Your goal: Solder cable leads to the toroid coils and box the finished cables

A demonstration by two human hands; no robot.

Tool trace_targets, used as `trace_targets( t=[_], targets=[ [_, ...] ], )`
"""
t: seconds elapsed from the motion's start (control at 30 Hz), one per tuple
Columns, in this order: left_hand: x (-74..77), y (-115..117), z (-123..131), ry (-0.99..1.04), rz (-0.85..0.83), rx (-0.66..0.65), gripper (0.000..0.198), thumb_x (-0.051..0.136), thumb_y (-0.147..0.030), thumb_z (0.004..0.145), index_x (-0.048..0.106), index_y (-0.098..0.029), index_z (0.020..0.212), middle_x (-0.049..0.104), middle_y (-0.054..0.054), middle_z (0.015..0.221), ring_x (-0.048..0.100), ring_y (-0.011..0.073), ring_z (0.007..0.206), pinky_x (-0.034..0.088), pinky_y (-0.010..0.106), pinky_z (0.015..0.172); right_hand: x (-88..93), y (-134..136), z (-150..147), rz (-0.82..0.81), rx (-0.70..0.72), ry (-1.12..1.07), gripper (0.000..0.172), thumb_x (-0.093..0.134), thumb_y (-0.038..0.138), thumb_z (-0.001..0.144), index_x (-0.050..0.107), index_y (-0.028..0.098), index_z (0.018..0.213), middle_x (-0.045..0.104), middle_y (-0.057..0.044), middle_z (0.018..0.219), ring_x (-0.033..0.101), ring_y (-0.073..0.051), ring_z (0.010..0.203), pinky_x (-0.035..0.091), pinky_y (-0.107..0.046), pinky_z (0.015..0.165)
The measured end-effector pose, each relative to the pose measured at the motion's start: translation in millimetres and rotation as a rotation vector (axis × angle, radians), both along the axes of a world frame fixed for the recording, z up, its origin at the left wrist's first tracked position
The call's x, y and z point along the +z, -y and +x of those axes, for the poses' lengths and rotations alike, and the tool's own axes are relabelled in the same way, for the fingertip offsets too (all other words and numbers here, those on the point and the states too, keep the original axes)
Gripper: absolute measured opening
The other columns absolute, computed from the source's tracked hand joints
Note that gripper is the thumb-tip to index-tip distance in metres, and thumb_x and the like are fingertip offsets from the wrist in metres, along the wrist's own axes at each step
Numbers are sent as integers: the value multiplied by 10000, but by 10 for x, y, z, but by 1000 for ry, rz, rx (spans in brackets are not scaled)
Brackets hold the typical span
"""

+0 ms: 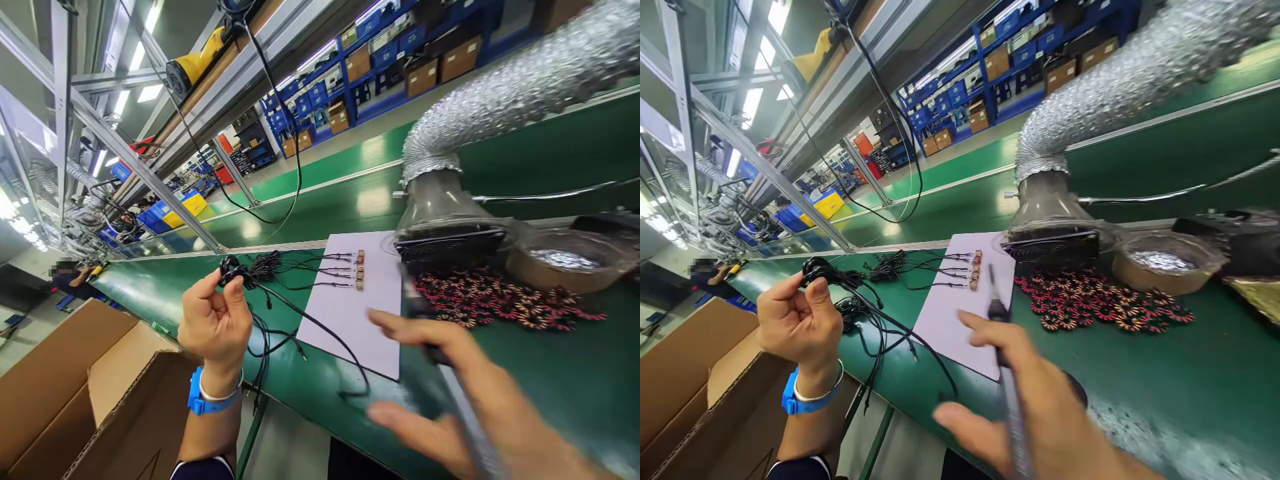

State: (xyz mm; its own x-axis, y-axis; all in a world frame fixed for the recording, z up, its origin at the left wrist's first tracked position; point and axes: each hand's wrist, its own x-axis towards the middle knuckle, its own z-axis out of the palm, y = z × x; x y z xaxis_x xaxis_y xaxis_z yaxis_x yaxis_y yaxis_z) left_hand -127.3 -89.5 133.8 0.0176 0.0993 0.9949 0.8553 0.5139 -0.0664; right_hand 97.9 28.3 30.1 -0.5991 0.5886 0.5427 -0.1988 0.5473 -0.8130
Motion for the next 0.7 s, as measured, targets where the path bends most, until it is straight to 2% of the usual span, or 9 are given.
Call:
trace_targets(
  t=[0.07,0.1,0.17,0.23,0.3,0.43,0.53,0.63,0.7],
  targets=[
    [18,-17,96,-15,-12,-11,228,689,-321,830,675,-144,973,379,-95,479,346,60,374,298,201,434,213,107,-193,-60,99,0,278,618,254,839,460,252,1067,698,-46,977,709,-181,855,579,-241,661],
    [39,4,90,-37,-30,5,231,693,-310,827,677,-148,991,411,-87,480,375,70,378,310,207,439,275,120,-236,-111,126,-14,172,552,218,877,439,251,1001,682,-5,846,699,-138,724,555,-198,591],
    [96,99,-16,-112,-128,66,235,694,-289,825,676,-160,1022,520,-49,523,476,104,427,358,228,479,312,72,-202,-115,111,4,128,512,184,899,430,250,972,624,45,718,618,-86,533,494,-158,493],
    [127,227,-195,-191,-375,124,229,684,-282,829,671,-175,1030,634,3,620,570,147,512,390,254,527,251,-36,-48,-16,32,42,139,534,190,898,457,245,1000,622,41,714,584,-80,494,459,-157,463],
    [75,333,-370,-167,-693,177,176,636,-291,861,680,-189,998,682,35,673,624,184,580,402,273,555,124,-152,130,98,-12,109,140,527,199,914,481,238,1040,653,15,753,609,-96,529,437,-169,454],
    [-318,321,-467,238,-1263,146,168,532,-232,905,681,-190,969,719,69,729,674,232,656,438,292,566,-190,-269,280,217,33,270,157,436,186,962,492,236,1100,640,17,724,567,-113,504,415,-210,466],
    [-654,114,-217,329,-1328,-23,272,521,-237,895,613,-201,1149,738,68,870,689,220,743,503,301,650,-344,-295,228,331,54,304,217,381,132,951,502,226,1106,627,5,716,581,-136,550,439,-235,527],
    [-837,-181,227,470,-1192,-467,302,416,-198,938,574,-204,1196,707,90,991,663,202,857,511,323,780,-395,-334,178,399,16,284,223,379,104,936,520,212,1070,641,-16,747,600,-146,600,459,-245,576],
    [-874,-393,512,531,-1154,-656,329,360,-184,966,558,-185,1229,672,95,924,624,202,848,500,327,770,-393,-355,174,400,-19,258,195,400,105,934,522,205,1049,647,-17,753,597,-141,593,460,-242,569]
  ],
)
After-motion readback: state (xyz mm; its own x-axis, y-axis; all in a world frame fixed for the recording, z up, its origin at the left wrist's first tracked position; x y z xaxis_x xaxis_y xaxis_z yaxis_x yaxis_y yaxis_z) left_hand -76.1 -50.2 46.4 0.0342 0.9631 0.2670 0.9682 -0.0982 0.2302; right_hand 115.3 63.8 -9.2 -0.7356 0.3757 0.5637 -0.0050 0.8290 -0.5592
